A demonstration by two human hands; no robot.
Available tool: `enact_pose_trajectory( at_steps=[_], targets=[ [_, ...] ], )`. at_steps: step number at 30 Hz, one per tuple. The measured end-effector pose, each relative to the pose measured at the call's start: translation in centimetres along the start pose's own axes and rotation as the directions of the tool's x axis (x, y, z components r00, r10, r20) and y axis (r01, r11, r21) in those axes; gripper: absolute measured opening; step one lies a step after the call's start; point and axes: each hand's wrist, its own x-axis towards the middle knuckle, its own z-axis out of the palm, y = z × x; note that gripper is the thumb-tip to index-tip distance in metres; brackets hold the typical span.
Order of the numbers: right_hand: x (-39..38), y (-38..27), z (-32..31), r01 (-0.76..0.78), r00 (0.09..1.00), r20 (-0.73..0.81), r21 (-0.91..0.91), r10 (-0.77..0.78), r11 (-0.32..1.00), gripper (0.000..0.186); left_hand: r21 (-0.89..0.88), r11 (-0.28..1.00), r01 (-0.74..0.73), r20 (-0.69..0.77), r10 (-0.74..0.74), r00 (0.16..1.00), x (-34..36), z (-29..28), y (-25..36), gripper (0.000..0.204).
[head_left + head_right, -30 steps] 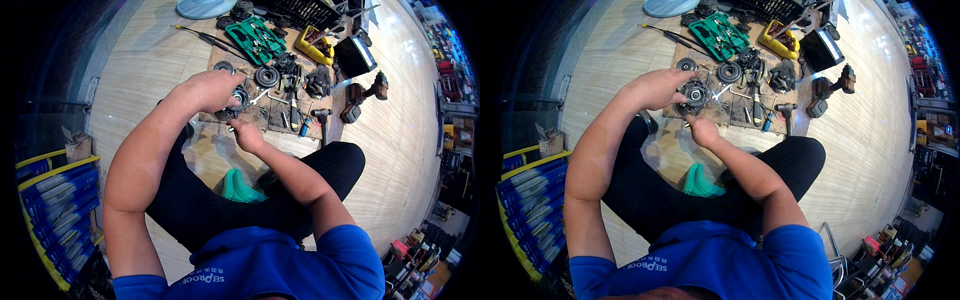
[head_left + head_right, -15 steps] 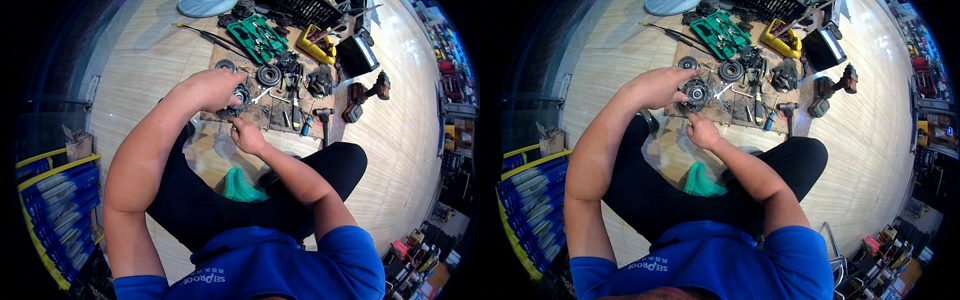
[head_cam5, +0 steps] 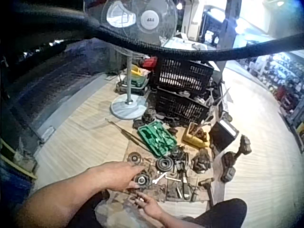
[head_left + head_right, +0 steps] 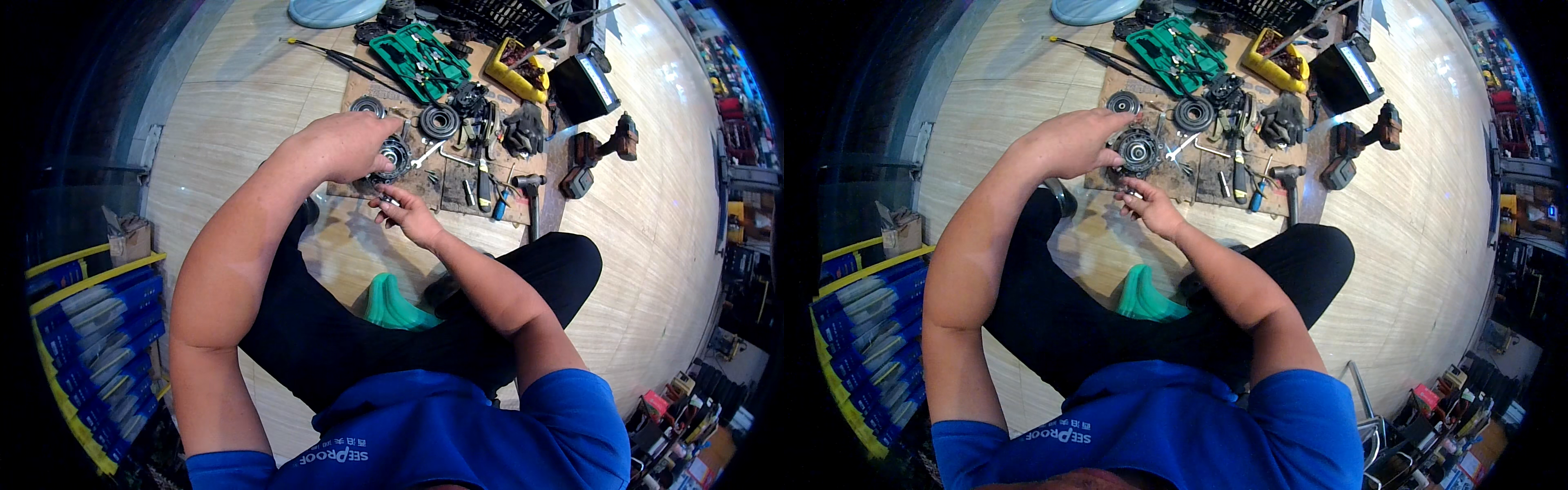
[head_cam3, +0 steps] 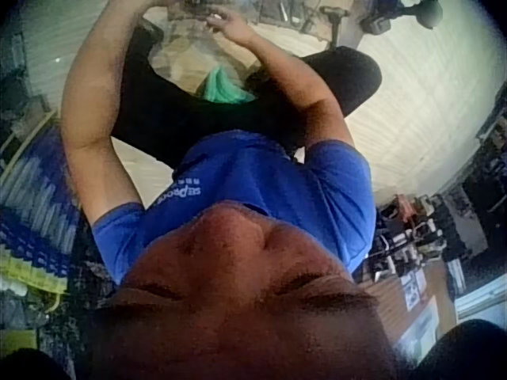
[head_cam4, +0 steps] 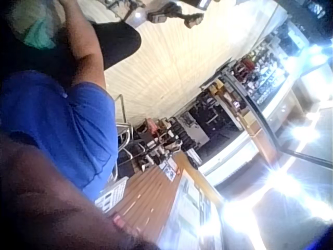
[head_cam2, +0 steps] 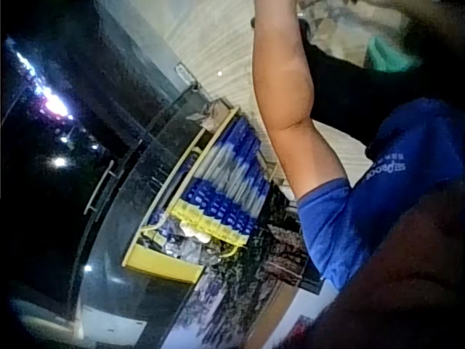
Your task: The person is assembling a circular mechanical component on a wooden board. They use a screwdriver and a wrench to install internal components and tighten hardware while handling gears and bearings.
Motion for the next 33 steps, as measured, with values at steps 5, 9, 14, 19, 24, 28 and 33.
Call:
enact_pose_trajectory(
  at_steps=[5, 9, 14, 19, 24, 28, 33],
  targets=[
    [0.2, 0.7, -0.8, -0.118, 0.991, 0.099, 0.356, 0.089, 0.927, 0.043, -0.050, 0.997, 0.056, 0.101, -0.051, 0.994, 0.4, -0.6, 0.2, 0.069],
    [0.4, 1.2, -0.7, -0.143, 0.988, 0.126, 0.478, 0.093, 0.866, 0.038, -0.047, 0.995, 0.087, 0.128, -0.080, 0.989, 0.3, -0.9, 0.5, 0.070],
    [0.7, 1.4, 0.1, -0.109, 0.994, 0.027, 0.396, 0.107, 0.912, 0.032, -0.048, 0.997, 0.064, 0.107, -0.059, 0.993, 0.2, -0.5, 0.5, 0.071],
    [0.7, 0.6, 0.6, -0.049, 0.994, -0.094, 0.078, 0.056, 0.996, 0.027, -0.054, 0.996, 0.070, 0.127, -0.062, 0.990, 0.4, -0.6, 0.9, 0.070],
    [1.1, 0.6, 0.5, 0.070, 0.979, -0.132, -0.487, -0.152, 0.870, 0.022, -0.050, 0.996, 0.075, 0.137, -0.068, 0.988, 0.5, -0.7, 0.9, 0.071],
    [0.5, 0.1, 0.8, 0.170, 0.907, -0.127, -0.762, -0.402, 0.625, 0.025, -0.055, 0.995, 0.088, 0.139, -0.079, 0.987, 0.5, -0.7, 1.0, 0.070],
    [-0.3, -1.7, 1.8, 0.027, 0.943, -0.148, -0.857, -0.297, 0.514, 0.020, -0.047, 0.994, 0.095, 0.133, -0.088, 0.987, 0.2, -0.8, 1.1, 0.071]
  ],
)
